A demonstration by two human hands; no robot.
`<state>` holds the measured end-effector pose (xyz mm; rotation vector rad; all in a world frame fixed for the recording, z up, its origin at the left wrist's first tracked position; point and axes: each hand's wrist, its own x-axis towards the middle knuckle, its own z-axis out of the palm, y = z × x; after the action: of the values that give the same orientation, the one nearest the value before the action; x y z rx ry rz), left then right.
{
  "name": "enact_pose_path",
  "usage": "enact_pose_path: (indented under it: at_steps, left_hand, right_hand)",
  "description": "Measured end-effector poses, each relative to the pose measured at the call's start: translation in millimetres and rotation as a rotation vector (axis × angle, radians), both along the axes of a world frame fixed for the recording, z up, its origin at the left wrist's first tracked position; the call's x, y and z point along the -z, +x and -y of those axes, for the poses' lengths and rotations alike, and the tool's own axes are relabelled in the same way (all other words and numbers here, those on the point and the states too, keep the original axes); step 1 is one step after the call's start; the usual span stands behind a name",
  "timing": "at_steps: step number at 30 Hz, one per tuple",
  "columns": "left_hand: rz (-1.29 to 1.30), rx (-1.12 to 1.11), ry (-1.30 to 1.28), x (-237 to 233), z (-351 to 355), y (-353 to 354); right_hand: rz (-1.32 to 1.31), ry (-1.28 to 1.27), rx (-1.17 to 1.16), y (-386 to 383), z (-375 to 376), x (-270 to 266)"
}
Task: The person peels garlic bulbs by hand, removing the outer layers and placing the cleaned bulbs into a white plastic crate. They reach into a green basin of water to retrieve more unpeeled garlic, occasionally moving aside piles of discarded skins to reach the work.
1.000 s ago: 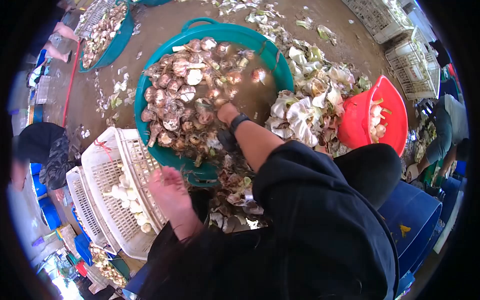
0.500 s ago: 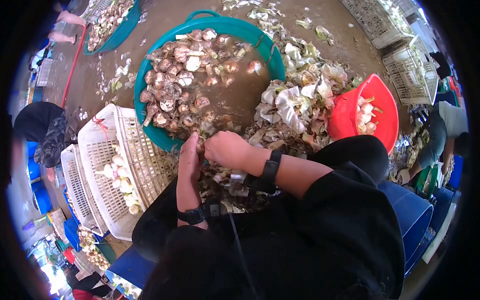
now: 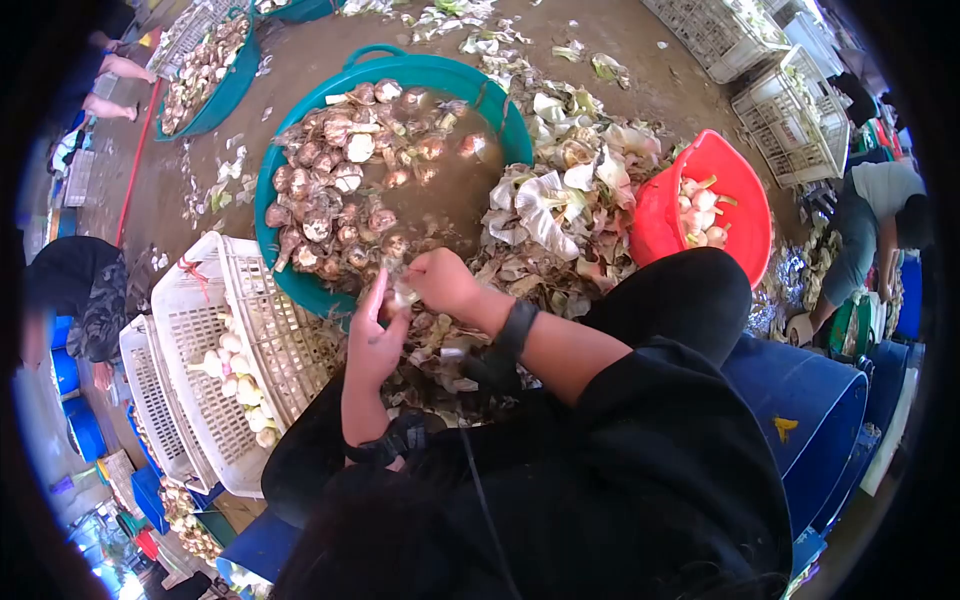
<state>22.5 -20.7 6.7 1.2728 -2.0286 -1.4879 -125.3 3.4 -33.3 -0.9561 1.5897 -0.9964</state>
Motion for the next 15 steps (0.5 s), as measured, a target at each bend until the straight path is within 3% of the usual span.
enact_pose_path:
  at_steps: [1, 3, 5, 7, 10, 11, 13, 14, 15]
  left_hand:
    - [-0.026, 0.005, -0.211, -0.2, -5.3, -2.9]
    - [-0.027, -0.019, -0.212, -2.8, -2.9, -8.4]
    - [0.291, 0.17, -0.858, 3.5, -0.3, -8.3]
    - [0.198, 0.098, -0.843, 8.7, -2.8, -12.6]
    - [-0.203, -0.374, -0.243, 30.2, -2.3, -15.1]
    - [-0.201, -0.38, -0.245, 33.9, -3.6, -13.8]
    - [-0.829, -0.845, 0.596, 39.2, -3.2, -9.2]
    - [-0.756, -1.082, 0.801, 54.6, 4.8, 4.2]
    - [-0.756, -1.087, 0.799, 41.8, 5.5, 2.3]
  right_hand:
    - [0.287, 0.35, 0.086, -2.2, 3.2, 3.4]
    - [0.29, 0.354, 0.079, -5.3, 2.9, -1.2]
    - [0.584, 0.376, 0.213, -3.3, 1.0, -7.1]
    - [0.683, 0.305, 0.197, -2.9, 0.0, -10.8]
    - [0.92, 0.124, 0.225, 2.7, -1.5, -5.6]
    - [1.06, 0.019, 0.264, 6.9, -3.0, -4.1]
    - [0.922, -0.018, 0.221, 8.5, -14.6, -23.7]
    - [0.536, -0.186, -0.037, 5.9, -24.3, -22.8]
    - [0.139, -0.342, -0.287, 5.4, -33.4, -22.9]
